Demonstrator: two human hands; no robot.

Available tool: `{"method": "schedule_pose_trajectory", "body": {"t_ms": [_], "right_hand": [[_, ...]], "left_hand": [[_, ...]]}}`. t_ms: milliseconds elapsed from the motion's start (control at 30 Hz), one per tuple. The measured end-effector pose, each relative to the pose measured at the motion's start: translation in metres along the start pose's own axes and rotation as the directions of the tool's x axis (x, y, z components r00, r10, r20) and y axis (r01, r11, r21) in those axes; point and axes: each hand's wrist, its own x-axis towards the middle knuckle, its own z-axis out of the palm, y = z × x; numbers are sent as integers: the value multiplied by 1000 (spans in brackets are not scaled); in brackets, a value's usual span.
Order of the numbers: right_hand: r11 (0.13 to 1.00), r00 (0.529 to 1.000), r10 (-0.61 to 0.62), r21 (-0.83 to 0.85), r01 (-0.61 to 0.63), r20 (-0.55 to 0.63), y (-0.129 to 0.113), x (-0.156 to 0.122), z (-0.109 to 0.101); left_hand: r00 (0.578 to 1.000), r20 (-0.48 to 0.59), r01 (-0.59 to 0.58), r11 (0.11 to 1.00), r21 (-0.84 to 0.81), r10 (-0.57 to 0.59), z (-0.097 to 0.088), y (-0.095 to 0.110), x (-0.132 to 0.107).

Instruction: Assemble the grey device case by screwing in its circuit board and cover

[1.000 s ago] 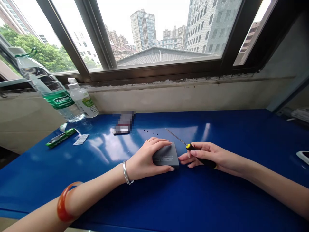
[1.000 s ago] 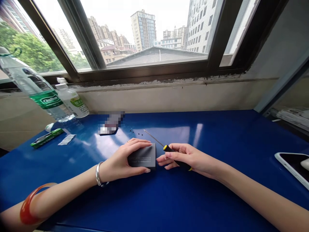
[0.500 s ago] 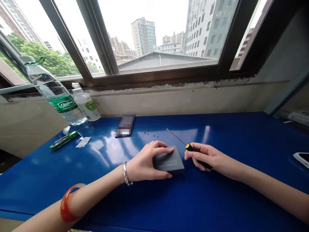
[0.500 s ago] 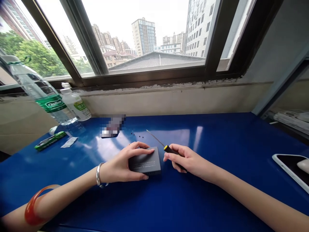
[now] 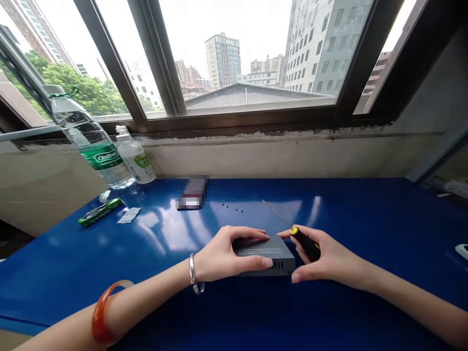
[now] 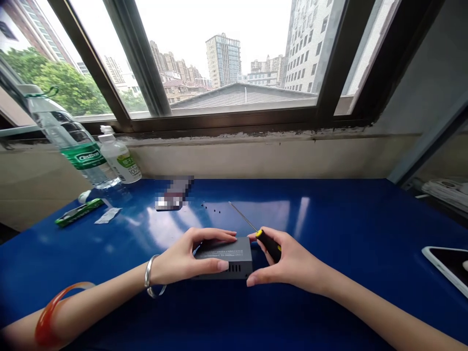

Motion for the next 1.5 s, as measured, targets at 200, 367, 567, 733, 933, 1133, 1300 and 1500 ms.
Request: {"method": "schedule_pose_trajectory", "body": {"t_ms": [200,367,567,733,933,1133,1300,1500], "right_hand": [[1000,997,-29,6,29,-77,9,5,-1],[997,991,-63,45,69,-120,11,8,0],[992,984,-111,42,118,-141,11,5,2],[994,974,-92,42,103,-207,13,9,1],[998,941,-30,44,47,-337,20,16,-8],[999,933,-39,17,48,-359,25,17,-13],[993,938,-109,16,120,-330,30,20,-13],[991,930,-136,-32,133,-341,31,21,-14]], "left_hand": [[999,31,-30,992,-123,34,-9,-7,6],[995,-28,-92,995,42,93,-3,-10,6],[989,-48,-130,984,121,136,0,-12,7],[991,-26,-125,988,92,128,-1,-13,7],[994,9,-110,990,86,110,-1,-11,7],[993,59,-110,991,80,105,-1,-12,7],[992,61,-118,987,111,112,-2,-13,7],[991,63,-122,988,95,117,-2,-14,7]]}}
